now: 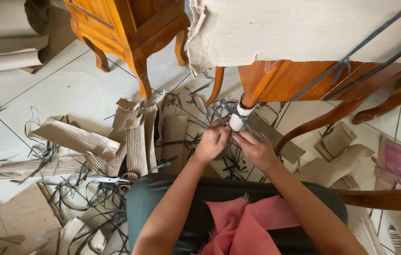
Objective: Wrapping a furniture leg with protective cardboard and securing it with plastic ties.
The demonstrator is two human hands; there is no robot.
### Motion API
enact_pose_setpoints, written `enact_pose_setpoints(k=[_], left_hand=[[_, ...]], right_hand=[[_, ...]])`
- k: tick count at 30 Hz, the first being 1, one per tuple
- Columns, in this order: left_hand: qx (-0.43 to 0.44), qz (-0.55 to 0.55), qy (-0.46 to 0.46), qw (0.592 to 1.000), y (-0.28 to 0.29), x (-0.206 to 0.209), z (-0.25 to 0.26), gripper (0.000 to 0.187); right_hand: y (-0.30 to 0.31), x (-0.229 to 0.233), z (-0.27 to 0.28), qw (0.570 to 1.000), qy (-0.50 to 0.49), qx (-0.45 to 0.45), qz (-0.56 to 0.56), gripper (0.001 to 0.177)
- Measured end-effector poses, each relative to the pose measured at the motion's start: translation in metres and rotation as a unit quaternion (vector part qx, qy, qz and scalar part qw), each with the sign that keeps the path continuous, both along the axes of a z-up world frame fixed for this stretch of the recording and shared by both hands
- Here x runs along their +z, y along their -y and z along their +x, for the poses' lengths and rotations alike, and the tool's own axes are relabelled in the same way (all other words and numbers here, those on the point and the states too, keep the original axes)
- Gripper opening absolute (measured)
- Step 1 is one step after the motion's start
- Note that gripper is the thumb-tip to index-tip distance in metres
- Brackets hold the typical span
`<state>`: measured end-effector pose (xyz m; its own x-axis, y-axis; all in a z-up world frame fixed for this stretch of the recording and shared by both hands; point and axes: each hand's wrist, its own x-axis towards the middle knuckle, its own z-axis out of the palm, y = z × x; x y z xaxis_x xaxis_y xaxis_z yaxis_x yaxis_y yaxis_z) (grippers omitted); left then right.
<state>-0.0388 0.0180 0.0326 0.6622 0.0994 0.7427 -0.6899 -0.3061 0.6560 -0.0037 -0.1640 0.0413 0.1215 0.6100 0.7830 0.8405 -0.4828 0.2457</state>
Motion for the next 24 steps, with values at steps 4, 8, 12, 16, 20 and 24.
enact_pose_setpoints(k=[4,8,12,16,20,24], left_hand=[[-0.017,0.007,-0.014,1.000,-0.003,-0.029,0.011,0.019],[-0.055,-0.084,-0.095,0.990,0.001,-0.014,-0.006,0.021],[-0.069,-0.244,-0.175,0.952,0.011,-0.045,-0.003,0.047],[-0.008,-0.286,-0.156,0.945,0.024,-0.077,0.010,0.026],[-0.045,-0.315,-0.142,0.937,0.026,-0.064,0.001,0.012],[-0.080,-0.307,-0.116,0.941,0.024,-0.064,0.000,0.009]], right_hand=[[0.008,-0.019,0.009,0.999,0.011,-0.044,-0.027,0.030],[-0.001,0.014,-0.004,0.995,0.065,-0.051,-0.061,0.015],[0.006,-0.032,0.002,0.997,-0.048,-0.052,-0.007,0.018],[0.005,-0.042,0.002,0.991,-0.131,-0.020,0.031,0.013],[-0.007,-0.024,-0.013,0.957,-0.267,-0.049,0.097,0.022],[-0.019,-0.018,-0.018,0.950,-0.272,-0.012,0.156,0.015]])
